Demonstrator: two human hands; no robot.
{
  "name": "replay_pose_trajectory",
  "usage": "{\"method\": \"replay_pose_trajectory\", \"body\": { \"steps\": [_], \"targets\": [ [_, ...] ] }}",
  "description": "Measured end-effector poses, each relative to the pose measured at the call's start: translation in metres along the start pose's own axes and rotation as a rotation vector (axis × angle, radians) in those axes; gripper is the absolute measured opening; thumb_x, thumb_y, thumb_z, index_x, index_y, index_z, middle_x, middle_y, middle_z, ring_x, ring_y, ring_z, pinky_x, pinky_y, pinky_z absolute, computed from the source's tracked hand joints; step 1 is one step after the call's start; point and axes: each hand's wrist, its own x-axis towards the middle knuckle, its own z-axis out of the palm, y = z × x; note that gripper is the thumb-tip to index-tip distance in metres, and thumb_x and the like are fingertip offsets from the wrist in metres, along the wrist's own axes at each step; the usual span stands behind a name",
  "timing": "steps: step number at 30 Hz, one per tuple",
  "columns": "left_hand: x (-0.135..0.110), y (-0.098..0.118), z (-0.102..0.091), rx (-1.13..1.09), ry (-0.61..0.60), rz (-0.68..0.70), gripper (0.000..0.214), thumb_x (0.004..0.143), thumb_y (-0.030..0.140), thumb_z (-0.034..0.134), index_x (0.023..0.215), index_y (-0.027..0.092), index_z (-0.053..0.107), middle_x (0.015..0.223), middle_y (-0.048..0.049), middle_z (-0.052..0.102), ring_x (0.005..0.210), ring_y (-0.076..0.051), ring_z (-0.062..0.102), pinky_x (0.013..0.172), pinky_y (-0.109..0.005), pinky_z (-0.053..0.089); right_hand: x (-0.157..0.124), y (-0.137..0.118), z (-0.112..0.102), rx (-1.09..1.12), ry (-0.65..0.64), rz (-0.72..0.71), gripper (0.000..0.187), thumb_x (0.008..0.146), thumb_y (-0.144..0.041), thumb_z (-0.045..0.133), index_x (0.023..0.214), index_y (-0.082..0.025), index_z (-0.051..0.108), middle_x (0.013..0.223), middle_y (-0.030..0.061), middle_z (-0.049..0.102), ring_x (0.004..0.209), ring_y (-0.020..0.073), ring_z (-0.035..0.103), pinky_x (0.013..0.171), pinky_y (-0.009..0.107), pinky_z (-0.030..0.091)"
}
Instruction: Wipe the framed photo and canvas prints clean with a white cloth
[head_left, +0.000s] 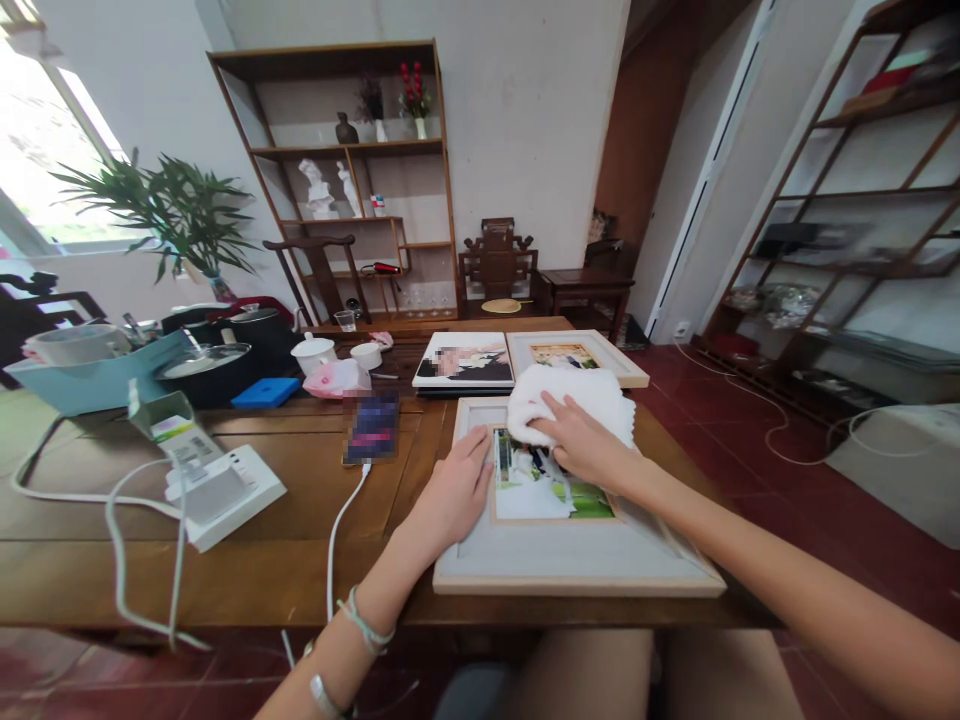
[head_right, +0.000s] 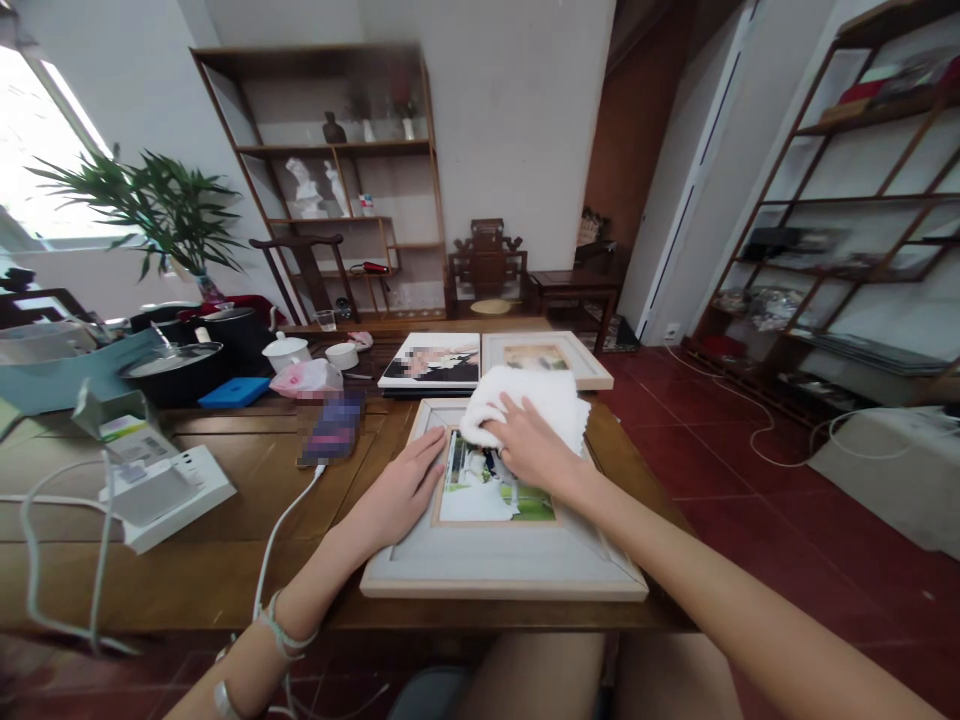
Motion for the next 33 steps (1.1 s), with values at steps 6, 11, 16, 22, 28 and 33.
{"method": "replay_pose_trajectory", "body": {
  "steps": [6,11,16,22,28,33],
  "targets": [
    [0.0,-0.004,0.003,0.007,0.014,0.023,0.044,0.087,0.016,0.032,0.13,0.013,0.039,0.138,-0.0147,0.039,0.129,-0.023,0.034,0.104,-0.043,0.032,-0.05,-0.049,-0.026,0.143,-0.199,-0.114,0.048,0.068,0.001,0.037,0.108,-0.015,0.057,0.129,0.0147,0.048,0.128,0.0286,0.03,0.1,0.047,0.027],
    [0.001,-0.002,0.002,0.044,-0.02,-0.005,0.048,0.083,0.009,0.031,0.13,0.01,0.039,0.139,-0.0153,0.038,0.128,-0.023,0.035,0.103,-0.044,0.033,-0.089,-0.081,-0.063,0.26,-0.314,-0.182,0.043,0.069,-0.002,0.038,0.101,-0.02,0.059,0.121,0.0109,0.055,0.116,0.0272,0.047,0.097,0.042,0.033],
    [0.001,-0.001,0.002,0.048,-0.021,-0.003,0.046,0.085,0.011,0.03,0.13,0.009,0.039,0.138,-0.0157,0.038,0.128,-0.023,0.034,0.103,-0.043,0.033,-0.082,-0.078,-0.046,0.3,-0.278,-0.096,0.055,0.065,0.0,0.039,0.114,-0.021,0.054,0.136,0.0112,0.041,0.128,0.0251,0.032,0.103,0.042,0.027],
    [0.001,-0.008,0.006,0.02,0.006,0.018,0.046,0.085,0.012,0.031,0.131,0.013,0.038,0.139,-0.0143,0.038,0.129,-0.022,0.033,0.104,-0.043,0.032,-0.034,-0.023,0.0,0.085,-0.047,0.015,0.062,0.062,0.003,0.039,0.12,-0.014,0.05,0.14,0.0136,0.036,0.132,0.0259,0.021,0.106,0.046,0.021],
    [0.0,-0.008,0.006,-0.098,0.053,0.025,0.041,0.09,0.02,0.028,0.13,0.015,0.039,0.138,-0.013,0.039,0.129,-0.021,0.034,0.105,-0.045,0.03,0.007,0.001,0.004,0.016,0.022,0.056,0.059,0.067,0.003,0.038,0.123,-0.012,0.048,0.141,0.0147,0.032,0.133,0.0285,0.017,0.102,0.05,0.023],
    [0.002,-0.004,0.002,-0.17,0.154,0.039,0.043,0.092,0.025,0.024,0.135,0.016,0.027,0.142,-0.0126,0.032,0.132,-0.02,0.027,0.108,-0.042,0.024,0.015,-0.035,0.0,0.136,-0.087,-0.05,0.058,0.067,0.003,0.037,0.12,-0.015,0.051,0.141,0.0138,0.032,0.133,0.0315,0.016,0.102,0.056,0.019]
  ]
}}
